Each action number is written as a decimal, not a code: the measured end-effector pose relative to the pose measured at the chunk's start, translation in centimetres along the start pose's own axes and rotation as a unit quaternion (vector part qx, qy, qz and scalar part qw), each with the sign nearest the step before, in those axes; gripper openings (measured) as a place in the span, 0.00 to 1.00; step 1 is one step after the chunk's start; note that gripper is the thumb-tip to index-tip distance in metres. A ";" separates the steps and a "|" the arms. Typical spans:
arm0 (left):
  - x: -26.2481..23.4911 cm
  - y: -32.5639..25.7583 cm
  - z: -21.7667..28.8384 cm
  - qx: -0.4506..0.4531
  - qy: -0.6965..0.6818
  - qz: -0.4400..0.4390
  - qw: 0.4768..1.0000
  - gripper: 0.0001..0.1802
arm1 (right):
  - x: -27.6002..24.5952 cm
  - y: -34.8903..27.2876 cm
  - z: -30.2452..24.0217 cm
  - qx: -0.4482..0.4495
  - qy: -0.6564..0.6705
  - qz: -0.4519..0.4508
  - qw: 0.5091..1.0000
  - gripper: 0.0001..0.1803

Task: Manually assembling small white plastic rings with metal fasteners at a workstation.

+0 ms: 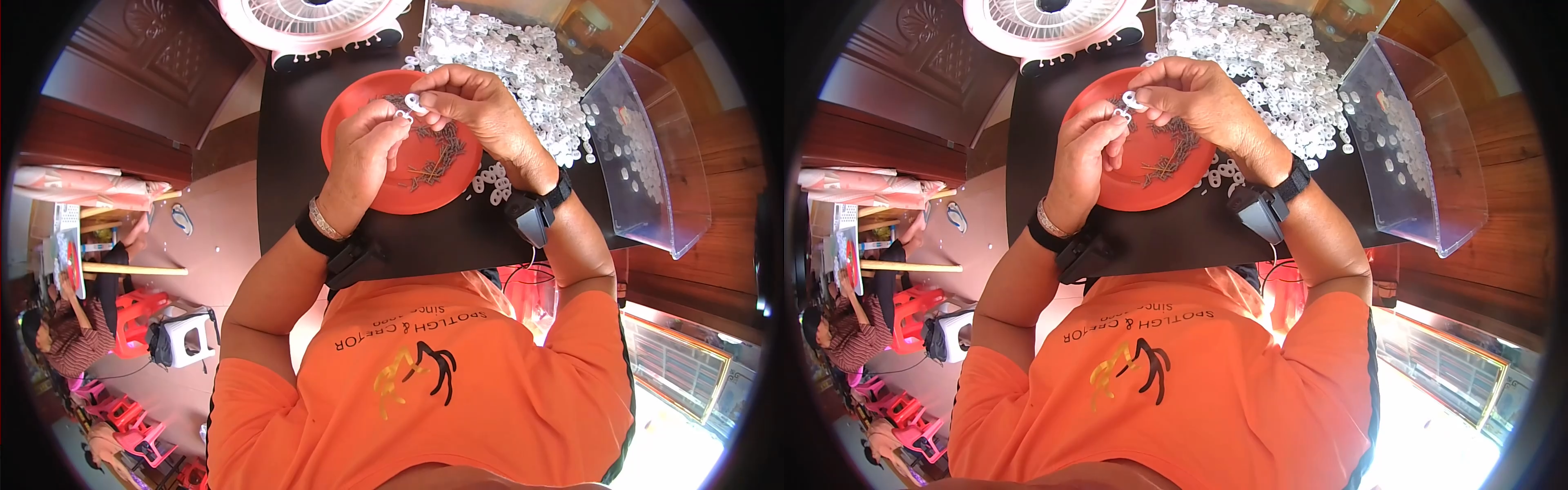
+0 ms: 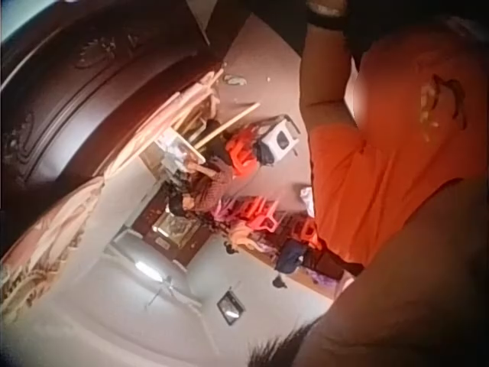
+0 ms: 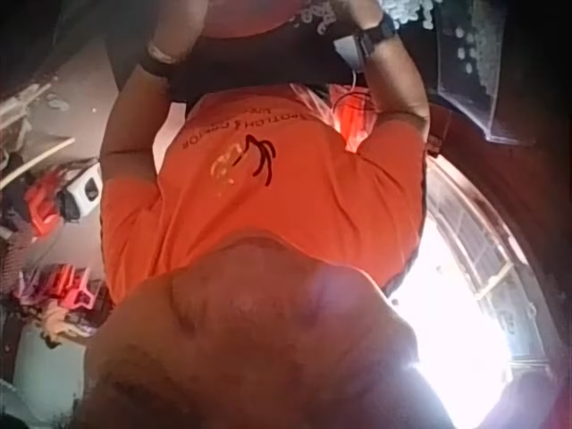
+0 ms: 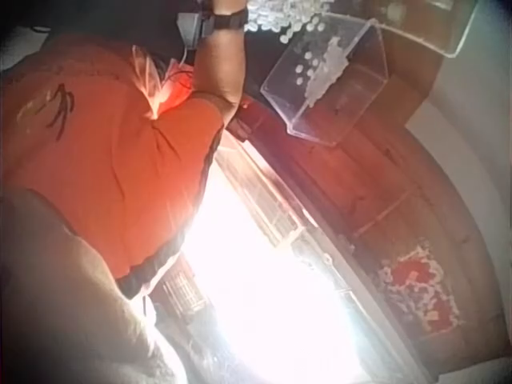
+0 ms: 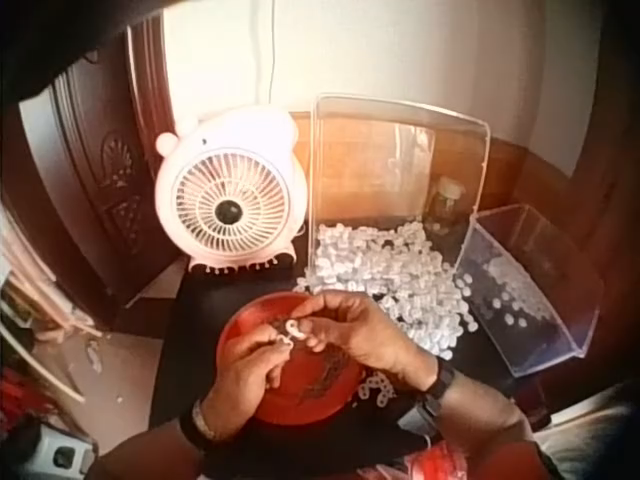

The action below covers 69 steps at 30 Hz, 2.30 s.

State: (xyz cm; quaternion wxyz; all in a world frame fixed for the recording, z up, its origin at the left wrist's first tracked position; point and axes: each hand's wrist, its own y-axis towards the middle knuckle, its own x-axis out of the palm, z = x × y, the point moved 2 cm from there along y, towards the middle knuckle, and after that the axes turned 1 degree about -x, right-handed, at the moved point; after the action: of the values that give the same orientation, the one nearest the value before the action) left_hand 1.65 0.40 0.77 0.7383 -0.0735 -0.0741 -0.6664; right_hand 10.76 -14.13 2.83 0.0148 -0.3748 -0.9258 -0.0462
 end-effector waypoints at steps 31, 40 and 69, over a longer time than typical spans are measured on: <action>0.1 0.0 0.2 -0.017 0.001 0.010 1.000 0.10 | 0.4 -0.3 0.1 -0.055 -0.081 0.035 0.995 0.08; 0.1 -0.2 0.2 -0.018 0.012 0.013 1.000 0.11 | 0.3 -0.2 -0.1 -0.010 -0.037 0.017 0.999 0.08; -0.1 -0.1 0.0 -0.009 -0.001 0.013 1.000 0.10 | 0.8 -0.6 -0.2 -0.060 -0.113 0.040 0.991 0.07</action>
State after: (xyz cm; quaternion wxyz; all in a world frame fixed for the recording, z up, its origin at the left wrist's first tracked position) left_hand 1.55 0.47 0.78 0.7464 -0.0813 -0.0678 -0.6571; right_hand 9.79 -13.98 3.04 -0.1103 -0.4148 -0.9013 -0.0586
